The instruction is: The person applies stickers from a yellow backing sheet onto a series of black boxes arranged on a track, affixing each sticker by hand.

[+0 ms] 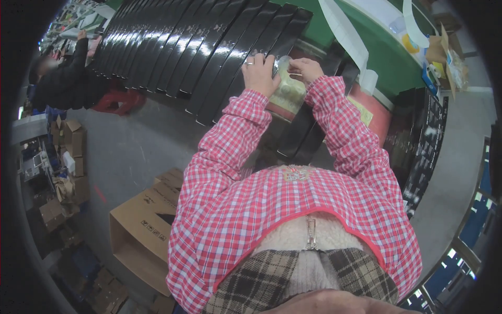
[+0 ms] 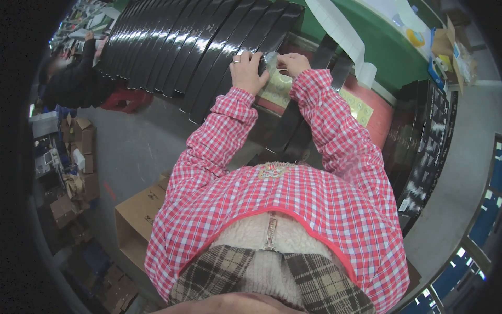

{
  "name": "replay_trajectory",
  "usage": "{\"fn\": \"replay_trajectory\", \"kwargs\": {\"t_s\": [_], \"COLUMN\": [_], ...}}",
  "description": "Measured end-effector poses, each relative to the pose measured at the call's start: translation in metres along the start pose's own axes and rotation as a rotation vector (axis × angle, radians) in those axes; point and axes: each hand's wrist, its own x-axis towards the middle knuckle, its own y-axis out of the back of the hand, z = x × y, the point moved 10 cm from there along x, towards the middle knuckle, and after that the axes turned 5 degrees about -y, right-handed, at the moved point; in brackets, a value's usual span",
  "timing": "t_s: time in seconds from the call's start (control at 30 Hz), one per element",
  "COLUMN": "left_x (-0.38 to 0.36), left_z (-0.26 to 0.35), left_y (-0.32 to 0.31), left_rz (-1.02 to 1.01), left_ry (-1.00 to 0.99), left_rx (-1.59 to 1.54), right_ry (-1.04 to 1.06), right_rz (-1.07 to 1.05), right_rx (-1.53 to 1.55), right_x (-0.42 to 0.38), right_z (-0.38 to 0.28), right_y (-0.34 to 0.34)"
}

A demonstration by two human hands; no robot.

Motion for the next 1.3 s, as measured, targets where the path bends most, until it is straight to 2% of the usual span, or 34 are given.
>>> {"fn": "replay_trajectory", "kwargs": {"t_s": [0.1,0.6,1.13,1.3], "left_x": [0.002,-0.001,-0.025,-0.024], "left_z": [0.000,0.001,0.008,0.022], "left_y": [0.002,0.003,-0.014,0.002], "left_rz": [0.023,0.020,-0.106,0.111], "left_ry": [0.001,0.003,-0.115,-0.228], "left_rx": [-0.038,-0.050,0.234,0.122], "right_ry": [-0.042,-0.059,-0.074,-0.097], "right_rz": [-0.015,-0.034,-0.042,-0.028], "right_rx": [0.083,-0.007,0.000,0.002], "right_x": [0.002,0.013,0.016,0.016], "right_z": [0.001,0.004,0.006,0.008], "right_y": [-0.003,-0.009,-0.008,-0.006]}}
